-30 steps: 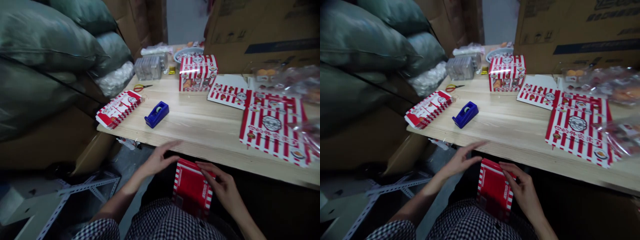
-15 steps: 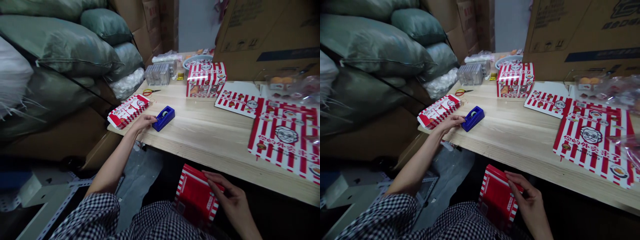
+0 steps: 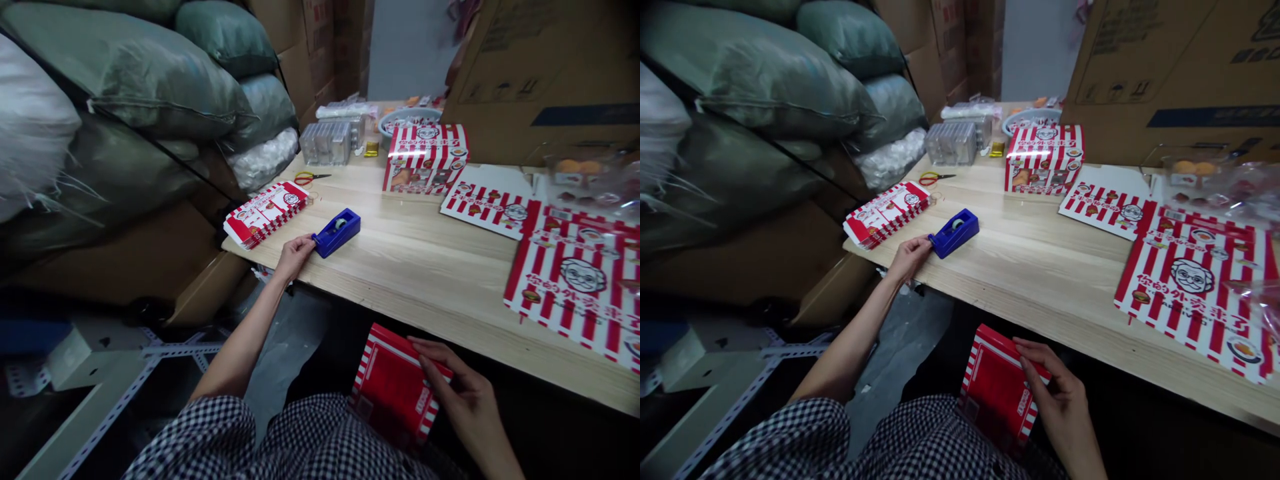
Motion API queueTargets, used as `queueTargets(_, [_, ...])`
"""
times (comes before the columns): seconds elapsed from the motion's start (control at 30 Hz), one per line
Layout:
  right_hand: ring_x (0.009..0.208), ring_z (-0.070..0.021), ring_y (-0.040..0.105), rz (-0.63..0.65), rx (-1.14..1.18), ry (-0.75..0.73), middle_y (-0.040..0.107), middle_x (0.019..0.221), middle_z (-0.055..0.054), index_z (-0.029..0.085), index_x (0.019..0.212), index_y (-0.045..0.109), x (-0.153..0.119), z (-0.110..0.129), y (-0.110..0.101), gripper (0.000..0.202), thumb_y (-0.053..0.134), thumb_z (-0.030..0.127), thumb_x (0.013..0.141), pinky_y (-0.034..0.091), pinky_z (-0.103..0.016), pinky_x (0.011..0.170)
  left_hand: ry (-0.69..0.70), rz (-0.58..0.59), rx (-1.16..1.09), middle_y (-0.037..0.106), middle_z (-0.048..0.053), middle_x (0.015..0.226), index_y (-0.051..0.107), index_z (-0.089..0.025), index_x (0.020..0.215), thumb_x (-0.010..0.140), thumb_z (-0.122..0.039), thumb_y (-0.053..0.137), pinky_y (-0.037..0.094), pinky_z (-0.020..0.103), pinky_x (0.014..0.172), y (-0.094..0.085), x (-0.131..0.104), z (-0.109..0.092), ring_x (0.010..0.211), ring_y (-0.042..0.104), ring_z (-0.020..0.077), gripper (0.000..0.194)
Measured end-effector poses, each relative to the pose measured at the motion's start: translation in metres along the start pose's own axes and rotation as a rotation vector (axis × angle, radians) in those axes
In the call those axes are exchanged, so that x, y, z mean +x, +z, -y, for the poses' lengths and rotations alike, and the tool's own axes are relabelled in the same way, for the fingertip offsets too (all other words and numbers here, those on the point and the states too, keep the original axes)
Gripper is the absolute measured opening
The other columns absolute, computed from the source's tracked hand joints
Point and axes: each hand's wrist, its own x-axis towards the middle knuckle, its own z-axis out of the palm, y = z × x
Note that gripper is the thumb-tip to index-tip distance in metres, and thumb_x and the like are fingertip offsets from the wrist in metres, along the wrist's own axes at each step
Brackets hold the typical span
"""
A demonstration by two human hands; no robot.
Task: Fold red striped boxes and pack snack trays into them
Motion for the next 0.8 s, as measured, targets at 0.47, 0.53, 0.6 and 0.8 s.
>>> queueTargets(0.47, [0.102,-0.0233,0.067,-0.07,-0.07,-0.05,0.07,0.109,-0.007,0.025,0.092,0.072,-0.013,0.04,0.023,0.009,0.063,0.024,0.094,0.054,-0.039,0.089,-0.08,0.171,0.105,0.073,0.001,0.082,0.078,-0.024,0.09,0.086,-0.031,0.07,0.053,0.028,0.074,0.062,-0.191,-0.076,0.078,0.066,0.0173,0.012])
queueTargets(0.53, [0.103,-0.0237,0.067,-0.122,-0.084,-0.081,0.069,0.11,-0.007,0.026,0.094,0.071,-0.017,0.043,0.027,0.011,0.061,0.023,0.094,0.054,-0.04,0.089,-0.174,0.207,-0.006,0.072,0.001,0.081,0.079,-0.026,0.093,0.085,-0.033,0.071,0.054,0.028,0.072,0.078,-0.217,-0.077,0.076,0.066,0.0167,0.013])
queueTargets(0.6, [0.105,-0.0247,0.066,-0.162,-0.104,-0.11,0.068,0.112,-0.008,0.026,0.098,0.071,-0.021,0.044,0.031,0.012,0.059,0.023,0.095,0.054,-0.041,0.089,-0.253,0.208,-0.139,0.072,0.0,0.08,0.074,-0.028,0.114,0.085,-0.034,0.073,0.055,0.028,0.073,0.091,-0.229,-0.072,0.074,0.066,0.0154,0.03])
queueTargets(0.8, [0.102,-0.0232,0.066,-0.21,-0.164,-0.14,0.067,0.113,-0.007,0.03,0.125,0.06,-0.029,0.039,0.039,0.031,0.06,0.021,0.095,0.056,-0.04,0.088,-0.455,0.214,-0.402,0.072,-0.001,0.075,0.027,-0.027,0.154,0.079,-0.029,0.079,0.056,0.026,0.072,0.11,-0.23,-0.057,0.068,0.069,0.0133,0.092])
